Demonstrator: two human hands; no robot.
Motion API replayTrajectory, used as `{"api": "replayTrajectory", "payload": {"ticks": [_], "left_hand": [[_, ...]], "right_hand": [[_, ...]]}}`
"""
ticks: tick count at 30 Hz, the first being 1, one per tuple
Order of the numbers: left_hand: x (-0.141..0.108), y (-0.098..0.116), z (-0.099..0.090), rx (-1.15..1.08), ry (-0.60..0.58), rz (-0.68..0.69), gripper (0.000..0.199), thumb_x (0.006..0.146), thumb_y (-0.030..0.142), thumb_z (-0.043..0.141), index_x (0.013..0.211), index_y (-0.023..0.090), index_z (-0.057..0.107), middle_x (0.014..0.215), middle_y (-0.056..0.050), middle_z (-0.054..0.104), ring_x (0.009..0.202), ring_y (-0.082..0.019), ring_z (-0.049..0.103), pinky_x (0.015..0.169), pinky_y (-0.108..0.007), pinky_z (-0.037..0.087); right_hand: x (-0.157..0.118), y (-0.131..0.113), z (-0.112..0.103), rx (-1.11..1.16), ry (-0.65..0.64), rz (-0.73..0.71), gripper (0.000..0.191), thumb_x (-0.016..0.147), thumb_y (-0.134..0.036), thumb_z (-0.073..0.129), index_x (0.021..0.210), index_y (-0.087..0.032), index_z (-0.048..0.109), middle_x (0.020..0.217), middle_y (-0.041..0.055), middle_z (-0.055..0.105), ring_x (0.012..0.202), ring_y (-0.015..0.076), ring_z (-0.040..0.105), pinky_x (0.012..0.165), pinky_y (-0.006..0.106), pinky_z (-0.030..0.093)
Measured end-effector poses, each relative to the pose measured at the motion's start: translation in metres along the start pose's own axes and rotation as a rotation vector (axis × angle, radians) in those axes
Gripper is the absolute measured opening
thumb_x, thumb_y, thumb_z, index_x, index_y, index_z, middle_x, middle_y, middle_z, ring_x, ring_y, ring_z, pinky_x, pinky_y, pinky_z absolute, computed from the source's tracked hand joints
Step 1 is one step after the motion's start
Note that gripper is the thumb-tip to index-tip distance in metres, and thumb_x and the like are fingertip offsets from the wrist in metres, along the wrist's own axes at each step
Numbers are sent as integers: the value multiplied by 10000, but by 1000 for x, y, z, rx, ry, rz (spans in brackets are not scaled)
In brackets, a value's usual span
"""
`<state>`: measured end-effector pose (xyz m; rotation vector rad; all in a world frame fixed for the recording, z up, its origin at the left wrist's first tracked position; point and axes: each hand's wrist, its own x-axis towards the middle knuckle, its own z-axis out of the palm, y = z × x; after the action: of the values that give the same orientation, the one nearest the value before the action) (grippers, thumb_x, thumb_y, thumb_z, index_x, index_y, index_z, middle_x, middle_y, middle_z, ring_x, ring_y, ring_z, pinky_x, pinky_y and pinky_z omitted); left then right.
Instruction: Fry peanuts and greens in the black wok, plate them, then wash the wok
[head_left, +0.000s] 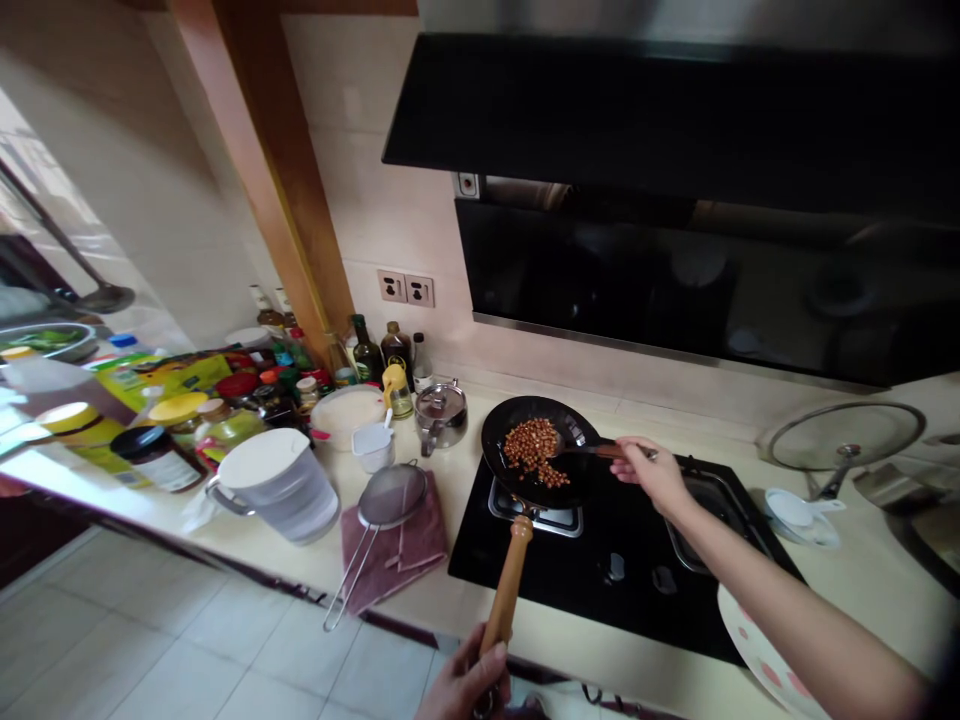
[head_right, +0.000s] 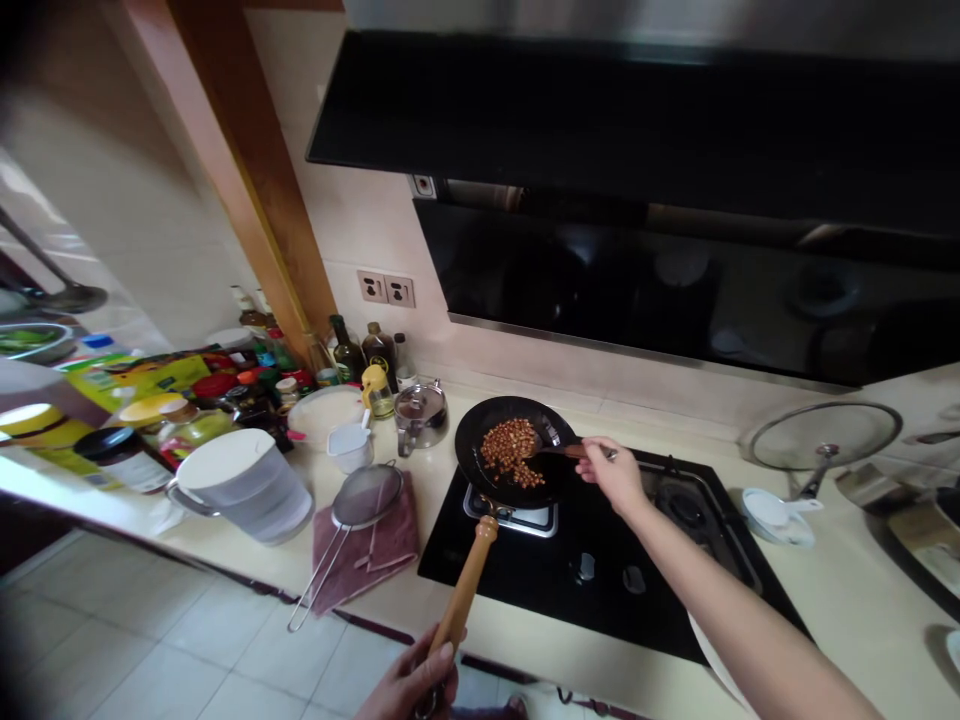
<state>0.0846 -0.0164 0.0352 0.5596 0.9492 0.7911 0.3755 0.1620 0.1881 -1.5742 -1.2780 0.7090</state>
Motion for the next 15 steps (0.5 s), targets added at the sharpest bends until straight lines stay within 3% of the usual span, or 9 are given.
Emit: {"api": "replayTrajectory", "payload": {"ticks": [2,4,8,11,15], "left_hand": [[-2,3,1,30,-11,17,673,600,624,740,1040,147,561,586,12,573,446,-85,455,472,-244,209],[-4,6,3,53,-32,37,625,606,621,738,981,150,571,576,14,567,446,-82,458,474,-244,197],[-9,10,5,45,-5,18,572,636,589,738,970,150,588,594,12,573,465,-78,467,486,-240,208],[-9,8,5,37,14,11,611,624,602,740,989,131,607,600,3,580,474,-79,467,490,-238,217],[-6,6,4,33,4,17,606,616,599,746,970,126,612,584,8,571,464,-73,452,486,-234,219]], "right_hand": [[-7,-1,9,20,-58,-36,341,776,-446,558,916,-154,666,660,63,703,625,227,707,578,333,577],[-12,-11,4,-39,-143,-136,321,781,-445,584,927,-177,684,714,52,711,660,217,706,622,327,572],[-13,-27,-12,-387,-216,-494,219,859,-350,531,946,-227,689,838,39,717,748,198,689,722,328,547],[-14,-16,-3,-587,-252,-736,220,895,-258,482,999,-235,675,944,54,698,795,187,669,753,327,538],[-34,1,17,-721,-394,-965,253,914,-182,455,1066,-233,651,1009,72,663,844,168,653,745,291,539]]}}
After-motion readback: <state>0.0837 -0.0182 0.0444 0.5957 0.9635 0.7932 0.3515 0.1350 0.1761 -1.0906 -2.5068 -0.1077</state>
